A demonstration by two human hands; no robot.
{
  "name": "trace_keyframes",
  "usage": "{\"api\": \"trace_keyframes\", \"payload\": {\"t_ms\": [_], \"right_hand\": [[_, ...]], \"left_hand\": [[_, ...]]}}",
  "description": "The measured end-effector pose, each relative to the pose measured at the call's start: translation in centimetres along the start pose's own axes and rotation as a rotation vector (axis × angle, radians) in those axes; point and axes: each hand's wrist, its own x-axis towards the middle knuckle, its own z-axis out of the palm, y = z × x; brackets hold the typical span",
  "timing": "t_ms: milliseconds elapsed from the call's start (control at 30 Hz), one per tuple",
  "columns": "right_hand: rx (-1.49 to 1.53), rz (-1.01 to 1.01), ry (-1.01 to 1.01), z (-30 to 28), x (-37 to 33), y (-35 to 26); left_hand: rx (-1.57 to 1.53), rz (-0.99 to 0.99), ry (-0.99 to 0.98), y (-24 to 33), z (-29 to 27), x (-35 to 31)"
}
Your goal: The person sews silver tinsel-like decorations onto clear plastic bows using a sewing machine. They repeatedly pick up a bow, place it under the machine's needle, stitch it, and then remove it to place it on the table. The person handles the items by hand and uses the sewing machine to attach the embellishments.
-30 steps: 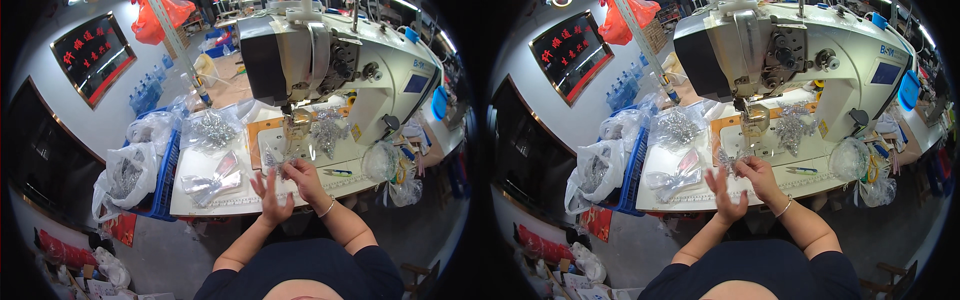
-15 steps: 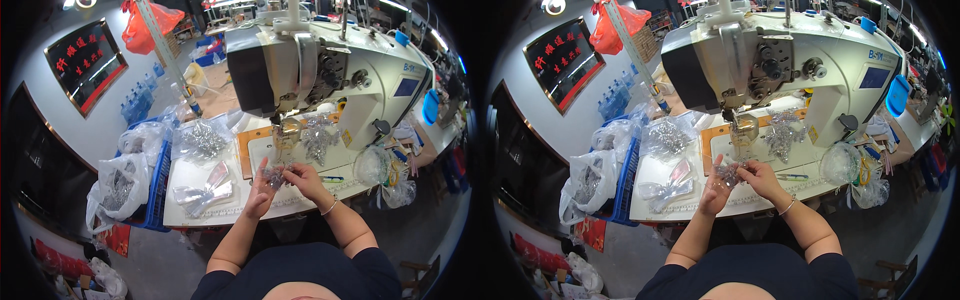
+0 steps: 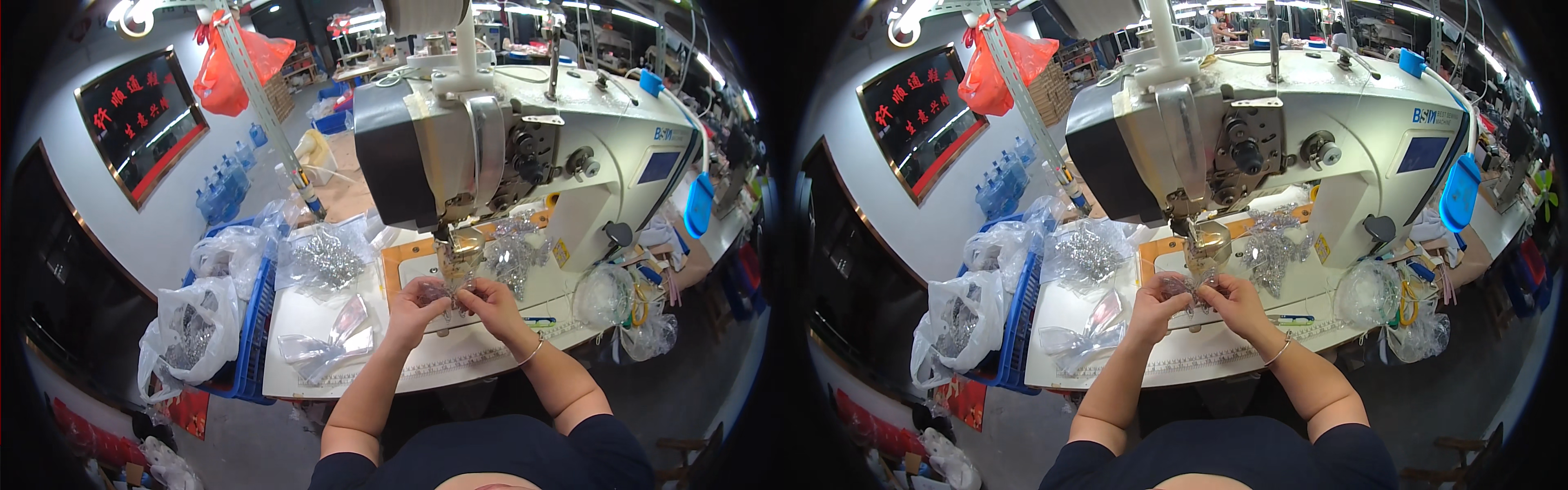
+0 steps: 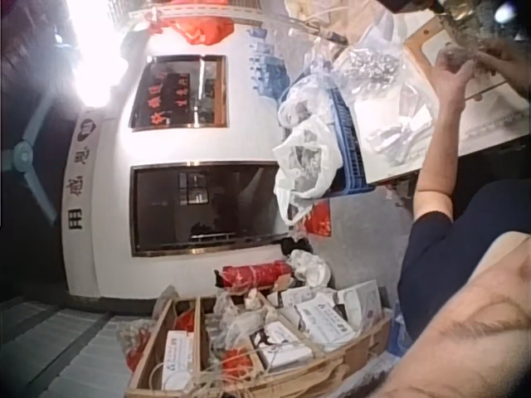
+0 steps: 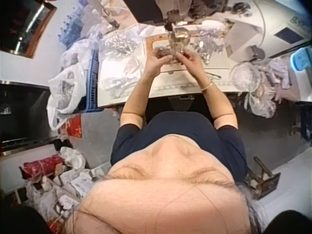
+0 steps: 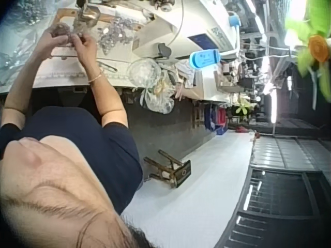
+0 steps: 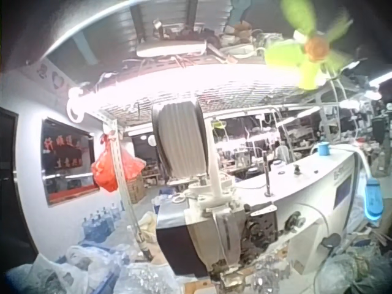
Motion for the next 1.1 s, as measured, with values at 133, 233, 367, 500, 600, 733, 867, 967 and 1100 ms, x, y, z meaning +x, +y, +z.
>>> {"api": "trace_keyframes", "payload": {"t_ms": [133, 233, 367, 500, 600, 733, 867, 967, 1100], "right_hand": [[0.195, 0.057, -0.005, -0.6, 1.4, -0.2], [0.301, 0.157, -0.015, -0.7, 2.3, -1.2], [0.426, 0.336, -0.054, -1.1, 2.8, -3.3], [0.485, 0.509, -0.056, -1.2, 3.4, -5.1], [0.579, 0.536, -0.100, -1.9, 3.6, -5.6], [0.633, 0.447, -0.009, -2.0, 2.6, -6.5], [0.594, 0.401, 0.033, -2.4, 2.7, -6.0], [0.560, 0.377, 0.023, -2.9, 3.2, -5.6], [0.474, 0.359, 0.004, -3.4, 4.0, -5.4]], "left_hand": [[-0.049, -0.079, 0.044, 0.5, 0.3, 2.0], [-0.083, -0.129, 0.058, 1.3, 0.6, 2.9], [-0.142, -0.211, 0.040, 3.2, 0.9, 3.4], [-0.217, -0.301, 0.035, 4.2, 0.7, 4.7], [-0.176, -0.338, 0.058, 5.0, 1.0, 5.1], [-0.129, -0.286, 0.090, 5.1, 1.0, 5.5], [-0.091, -0.271, 0.126, 5.0, 1.5, 6.0], [-0.031, -0.267, 0.143, 5.1, 1.6, 6.4], [0.012, -0.255, 0.131, 5.3, 1.8, 6.9]]}}
